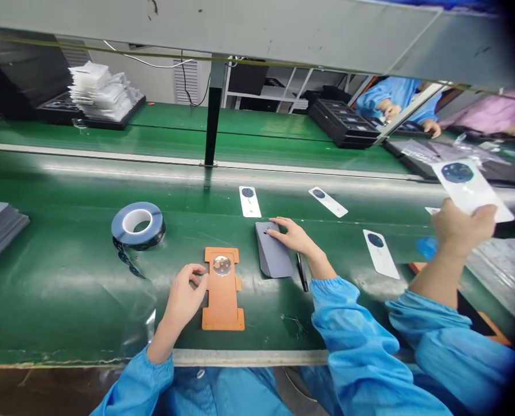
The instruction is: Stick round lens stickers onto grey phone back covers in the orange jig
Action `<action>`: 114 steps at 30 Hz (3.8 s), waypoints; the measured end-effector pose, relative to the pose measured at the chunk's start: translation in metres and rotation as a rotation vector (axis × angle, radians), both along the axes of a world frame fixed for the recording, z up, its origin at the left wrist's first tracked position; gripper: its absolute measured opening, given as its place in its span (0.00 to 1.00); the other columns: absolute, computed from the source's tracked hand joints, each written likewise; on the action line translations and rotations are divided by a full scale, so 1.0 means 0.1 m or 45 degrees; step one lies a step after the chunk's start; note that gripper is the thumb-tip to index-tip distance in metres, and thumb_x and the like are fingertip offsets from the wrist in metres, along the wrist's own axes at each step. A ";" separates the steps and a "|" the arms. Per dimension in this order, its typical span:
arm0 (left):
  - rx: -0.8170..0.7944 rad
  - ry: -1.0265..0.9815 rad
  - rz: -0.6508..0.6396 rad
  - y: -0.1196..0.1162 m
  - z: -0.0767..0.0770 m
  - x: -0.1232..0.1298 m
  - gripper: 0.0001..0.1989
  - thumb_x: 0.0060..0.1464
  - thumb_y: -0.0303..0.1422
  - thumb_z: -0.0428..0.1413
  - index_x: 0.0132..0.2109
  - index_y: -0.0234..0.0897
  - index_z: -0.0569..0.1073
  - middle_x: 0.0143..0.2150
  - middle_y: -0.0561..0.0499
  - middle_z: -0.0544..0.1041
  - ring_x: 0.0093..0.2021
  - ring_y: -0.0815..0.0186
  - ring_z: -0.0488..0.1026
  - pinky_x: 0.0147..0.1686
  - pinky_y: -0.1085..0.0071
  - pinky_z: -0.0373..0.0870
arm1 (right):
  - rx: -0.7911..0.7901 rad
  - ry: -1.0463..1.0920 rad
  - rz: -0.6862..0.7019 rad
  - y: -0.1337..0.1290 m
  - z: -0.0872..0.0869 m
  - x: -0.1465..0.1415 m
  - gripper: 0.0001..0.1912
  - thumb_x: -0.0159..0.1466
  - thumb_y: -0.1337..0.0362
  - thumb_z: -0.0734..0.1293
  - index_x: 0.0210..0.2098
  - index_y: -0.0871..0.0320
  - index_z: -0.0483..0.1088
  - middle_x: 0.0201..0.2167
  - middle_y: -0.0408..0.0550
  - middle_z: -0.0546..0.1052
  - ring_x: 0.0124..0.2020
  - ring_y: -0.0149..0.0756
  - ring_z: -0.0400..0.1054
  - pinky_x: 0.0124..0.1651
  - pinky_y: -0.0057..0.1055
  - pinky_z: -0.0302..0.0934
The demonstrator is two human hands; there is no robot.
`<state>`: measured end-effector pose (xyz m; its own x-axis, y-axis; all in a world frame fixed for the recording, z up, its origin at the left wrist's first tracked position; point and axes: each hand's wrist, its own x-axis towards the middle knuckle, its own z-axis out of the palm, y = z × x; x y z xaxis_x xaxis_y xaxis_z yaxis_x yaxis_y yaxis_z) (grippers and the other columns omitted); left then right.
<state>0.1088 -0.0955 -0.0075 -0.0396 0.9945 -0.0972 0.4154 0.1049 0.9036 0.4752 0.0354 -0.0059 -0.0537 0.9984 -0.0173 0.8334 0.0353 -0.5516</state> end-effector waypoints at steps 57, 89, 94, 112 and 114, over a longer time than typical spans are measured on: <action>0.187 0.500 -0.368 -0.48 -0.35 -0.01 0.33 0.64 0.40 0.54 0.71 0.36 0.56 0.78 0.37 0.44 0.77 0.48 0.38 0.70 0.44 0.52 | 0.167 -0.326 0.433 -1.49 -0.09 -1.97 0.31 0.70 0.52 0.63 0.69 0.55 0.61 0.71 0.60 0.60 0.72 0.62 0.50 0.68 0.62 0.50; 0.224 0.115 -0.088 -0.52 -0.16 0.03 0.25 0.64 0.44 0.54 0.64 0.41 0.67 0.70 0.39 0.64 0.70 0.51 0.60 0.67 0.47 0.60 | 0.021 0.539 0.045 -1.78 0.16 -1.71 0.24 0.71 0.54 0.63 0.65 0.49 0.66 0.67 0.53 0.67 0.68 0.49 0.60 0.69 0.54 0.56; -0.004 -0.280 0.029 -0.52 -0.04 -0.03 0.29 0.65 0.46 0.51 0.66 0.36 0.64 0.56 0.39 0.76 0.52 0.56 0.77 0.49 0.59 0.76 | -0.191 0.769 0.197 -1.78 0.36 -1.75 0.23 0.71 0.56 0.62 0.64 0.50 0.66 0.62 0.51 0.73 0.64 0.45 0.67 0.67 0.49 0.59; 0.511 0.227 0.511 -0.43 0.13 -0.52 0.28 0.62 0.39 0.57 0.66 0.40 0.64 0.67 0.38 0.66 0.69 0.50 0.62 0.68 0.49 0.59 | -0.354 0.710 -0.058 -0.34 0.27 -1.75 0.23 0.62 0.65 0.66 0.56 0.65 0.70 0.25 0.45 0.79 0.24 0.32 0.74 0.25 0.26 0.68; 0.582 0.469 0.637 -0.42 0.16 -0.71 0.31 0.60 0.39 0.58 0.67 0.39 0.63 0.71 0.37 0.59 0.73 0.47 0.53 0.71 0.46 0.50 | -0.263 0.599 -0.138 0.10 0.25 -1.67 0.26 0.63 0.68 0.64 0.60 0.68 0.67 0.28 0.47 0.80 0.28 0.32 0.75 0.28 0.26 0.69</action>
<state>0.0374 -0.1370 0.0083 -0.4454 0.7878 0.4254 0.6989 0.0089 0.7151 0.3084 0.0453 0.0195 0.0005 0.9770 -0.2132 0.4869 -0.1864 -0.8533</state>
